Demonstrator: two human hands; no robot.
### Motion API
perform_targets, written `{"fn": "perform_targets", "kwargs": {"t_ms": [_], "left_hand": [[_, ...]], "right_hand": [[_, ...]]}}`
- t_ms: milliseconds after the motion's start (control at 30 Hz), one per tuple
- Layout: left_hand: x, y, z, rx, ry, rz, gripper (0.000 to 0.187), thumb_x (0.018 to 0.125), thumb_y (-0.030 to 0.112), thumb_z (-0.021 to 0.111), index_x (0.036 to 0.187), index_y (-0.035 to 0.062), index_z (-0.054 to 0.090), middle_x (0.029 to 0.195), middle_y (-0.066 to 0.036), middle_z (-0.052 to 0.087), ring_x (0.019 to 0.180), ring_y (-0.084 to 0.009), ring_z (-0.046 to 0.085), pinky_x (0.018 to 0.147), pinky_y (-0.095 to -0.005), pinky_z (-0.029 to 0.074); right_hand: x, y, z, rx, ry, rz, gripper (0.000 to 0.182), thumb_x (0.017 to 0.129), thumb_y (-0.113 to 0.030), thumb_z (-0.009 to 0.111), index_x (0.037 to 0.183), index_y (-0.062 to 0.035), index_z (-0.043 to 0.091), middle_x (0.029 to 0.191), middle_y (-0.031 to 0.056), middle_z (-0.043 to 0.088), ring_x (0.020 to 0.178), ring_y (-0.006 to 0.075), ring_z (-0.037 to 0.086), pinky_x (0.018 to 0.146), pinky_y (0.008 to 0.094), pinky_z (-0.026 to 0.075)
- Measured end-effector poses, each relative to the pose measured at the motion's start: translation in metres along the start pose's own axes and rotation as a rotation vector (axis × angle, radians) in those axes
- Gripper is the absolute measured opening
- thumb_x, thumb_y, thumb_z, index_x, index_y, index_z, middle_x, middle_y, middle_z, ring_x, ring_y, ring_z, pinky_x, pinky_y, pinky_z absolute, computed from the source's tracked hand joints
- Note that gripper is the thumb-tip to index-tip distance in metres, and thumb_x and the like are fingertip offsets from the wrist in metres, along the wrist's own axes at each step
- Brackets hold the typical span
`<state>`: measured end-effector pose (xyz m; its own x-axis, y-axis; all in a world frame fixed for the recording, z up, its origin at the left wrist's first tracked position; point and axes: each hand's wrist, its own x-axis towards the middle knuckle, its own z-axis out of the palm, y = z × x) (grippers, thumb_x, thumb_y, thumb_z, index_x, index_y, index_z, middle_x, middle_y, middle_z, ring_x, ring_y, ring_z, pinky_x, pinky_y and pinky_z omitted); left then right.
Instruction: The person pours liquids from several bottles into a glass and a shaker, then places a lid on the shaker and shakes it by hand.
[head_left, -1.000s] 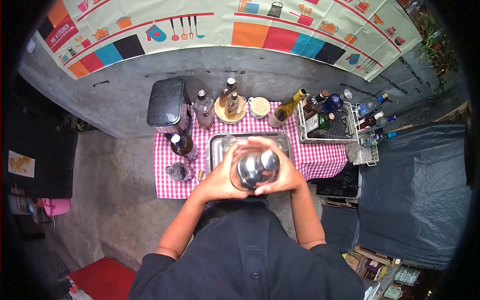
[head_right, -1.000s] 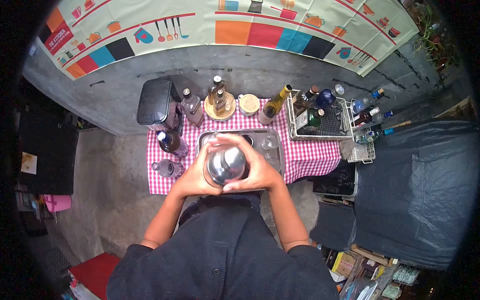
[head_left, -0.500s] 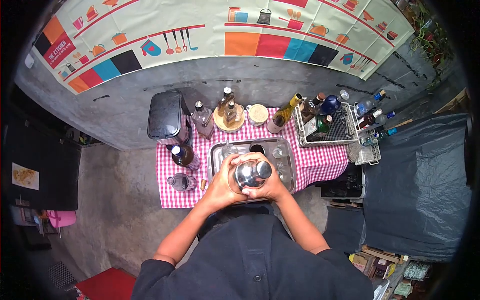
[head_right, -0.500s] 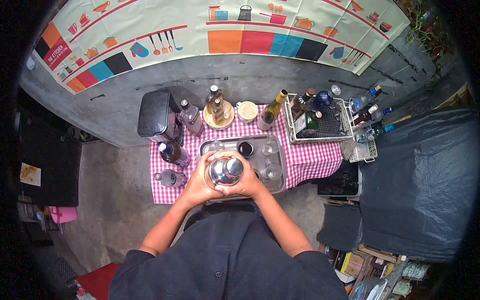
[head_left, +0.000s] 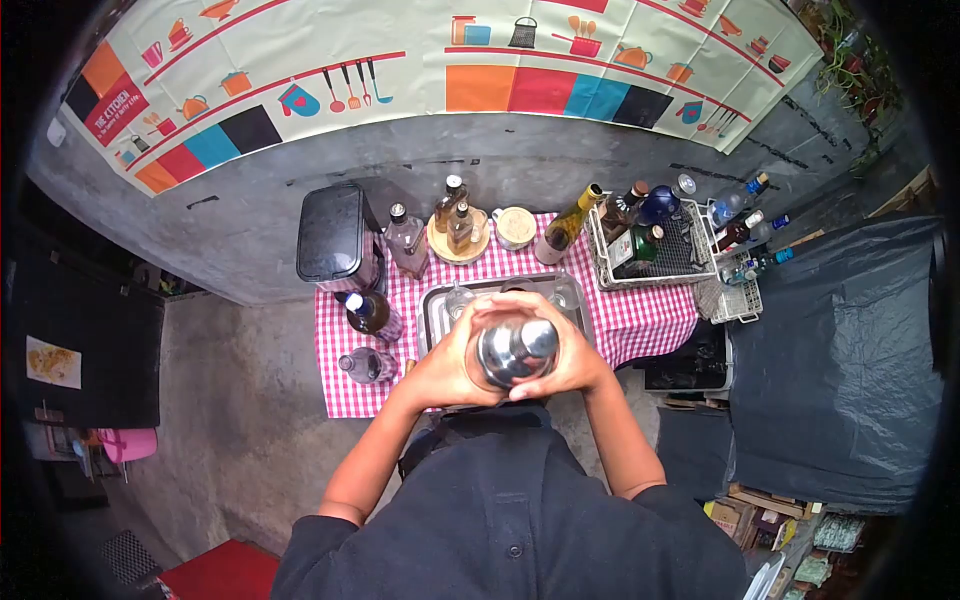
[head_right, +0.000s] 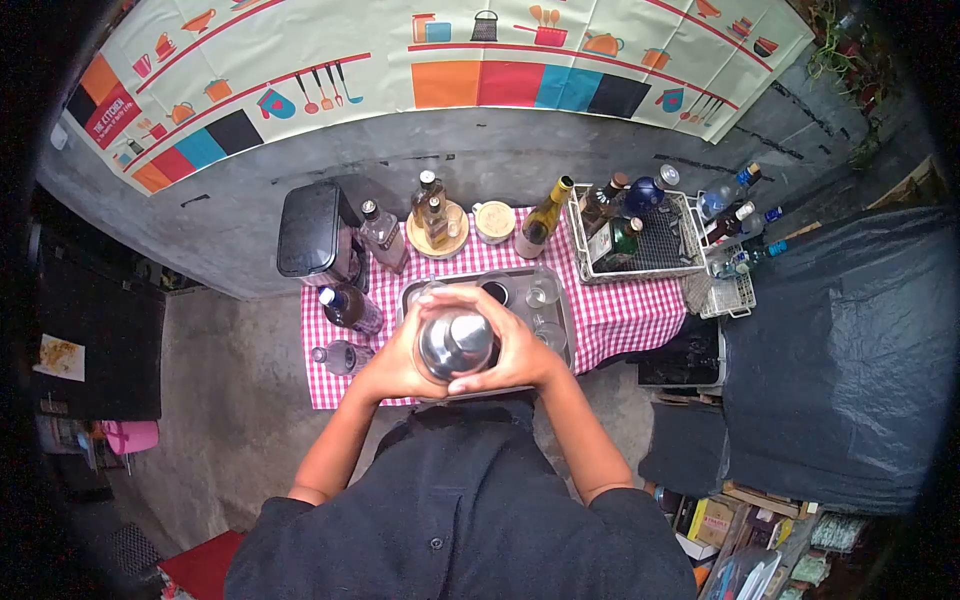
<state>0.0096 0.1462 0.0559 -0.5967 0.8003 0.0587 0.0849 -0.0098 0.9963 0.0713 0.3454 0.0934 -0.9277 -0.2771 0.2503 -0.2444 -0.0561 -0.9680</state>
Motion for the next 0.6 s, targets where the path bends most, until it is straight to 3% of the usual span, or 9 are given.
{"fn": "perform_targets", "kwargs": {"t_ms": [33, 67, 133, 233, 333, 400, 433, 533, 600], "left_hand": [[-0.001, -0.001, -0.001, -0.007, -0.112, 0.013, 0.118, 0.058, 0.016, 0.089, 0.151, 0.0070, 0.017, 0.144, -0.017, 0.042, 0.136, -0.0276, 0.041, 0.112, -0.0408, 0.034], [0.001, -0.001, -0.002, -0.007, -0.141, 0.037, 0.126, 0.057, 0.014, 0.090, 0.154, 0.0086, 0.010, 0.148, -0.017, 0.036, 0.138, -0.0269, 0.038, 0.114, -0.0410, 0.032], [-0.002, 0.005, 0.002, -0.093, -0.106, 0.053, 0.129, 0.057, 0.013, 0.091, 0.155, 0.0091, 0.007, 0.148, -0.018, 0.036, 0.139, -0.0277, 0.037, 0.114, -0.0415, 0.031], [-0.009, 0.002, 0.006, -0.234, -0.012, 0.057, 0.132, 0.057, 0.010, 0.092, 0.155, 0.0094, 0.003, 0.149, -0.019, 0.033, 0.140, -0.0292, 0.035, 0.115, -0.0430, 0.030], [-0.010, -0.004, 0.011, -0.112, 0.029, 0.133, 0.125, 0.056, 0.011, 0.092, 0.153, 0.0071, 0.012, 0.147, -0.018, 0.038, 0.137, -0.0281, 0.040, 0.113, -0.0426, 0.033], [-0.011, -0.009, 0.015, -0.192, 0.103, -0.092, 0.111, 0.057, 0.013, 0.090, 0.148, 0.0034, 0.027, 0.139, -0.016, 0.049, 0.131, -0.0256, 0.047, 0.109, -0.0387, 0.038], [-0.011, -0.010, 0.017, -0.196, 0.108, -0.096, 0.111, 0.057, 0.013, 0.090, 0.148, 0.0034, 0.027, 0.139, -0.016, 0.049, 0.131, -0.0256, 0.047, 0.109, -0.0387, 0.038], [-0.006, -0.007, 0.018, -0.076, 0.263, -0.101, 0.087, 0.058, 0.015, 0.087, 0.133, 0.0003, 0.044, 0.124, -0.015, 0.060, 0.119, -0.0223, 0.057, 0.103, -0.0331, 0.043], [-0.004, -0.015, 0.018, -0.080, 0.322, -0.062, 0.080, 0.058, 0.012, 0.086, 0.127, 0.0012, 0.046, 0.120, -0.014, 0.061, 0.115, -0.0235, 0.060, 0.099, -0.0354, 0.046]], "right_hand": [[0.001, -0.005, 0.006, 0.110, 0.009, 0.012, 0.097, 0.054, -0.014, 0.094, 0.136, 0.0011, 0.045, 0.133, 0.0158, 0.055, 0.123, 0.0278, 0.056, 0.108, 0.0419, 0.040], [0.001, -0.008, 0.004, 0.016, -0.039, -0.001, 0.091, 0.055, -0.014, 0.093, 0.132, 0.0014, 0.048, 0.131, 0.0161, 0.056, 0.122, 0.0277, 0.056, 0.107, 0.0418, 0.041], [0.002, -0.009, 0.003, -0.077, -0.092, -0.013, 0.085, 0.055, -0.013, 0.092, 0.129, 0.0017, 0.051, 0.129, 0.0164, 0.057, 0.120, 0.0275, 0.056, 0.106, 0.0416, 0.041], [0.000, -0.006, 0.011, -0.082, 0.058, -0.093, 0.072, 0.060, -0.017, 0.088, 0.122, 0.0001, 0.056, 0.122, 0.0114, 0.060, 0.117, 0.0223, 0.057, 0.104, 0.0365, 0.042], [0.003, 0.000, 0.010, 0.111, 0.104, -0.064, 0.072, 0.059, -0.015, 0.087, 0.121, 0.0000, 0.055, 0.121, 0.0121, 0.060, 0.117, 0.0216, 0.057, 0.104, 0.0371, 0.042], [0.006, 0.002, 0.010, 0.070, 0.106, -0.077, 0.072, 0.059, -0.015, 0.088, 0.121, 0.0001, 0.055, 0.121, 0.0122, 0.060, 0.117, 0.0216, 0.057, 0.104, 0.0372, 0.043], [0.008, 0.003, 0.011, 0.025, 0.111, -0.095, 0.072, 0.058, -0.016, 0.088, 0.121, 0.0001, 0.055, 0.121, 0.0123, 0.060, 0.117, 0.0217, 0.057, 0.104, 0.0374, 0.043], [0.014, 0.015, 0.012, 0.107, 0.166, -0.077, 0.071, 0.060, -0.017, 0.087, 0.121, -0.0007, 0.054, 0.119, 0.0125, 0.062, 0.116, 0.0223, 0.058, 0.103, 0.0372, 0.044], [0.016, 0.024, 0.014, 0.088, 0.201, -0.075, 0.072, 0.060, -0.018, 0.088, 0.122, -0.0011, 0.053, 0.119, 0.0121, 0.062, 0.116, 0.0223, 0.058, 0.103, 0.0370, 0.044]]}}
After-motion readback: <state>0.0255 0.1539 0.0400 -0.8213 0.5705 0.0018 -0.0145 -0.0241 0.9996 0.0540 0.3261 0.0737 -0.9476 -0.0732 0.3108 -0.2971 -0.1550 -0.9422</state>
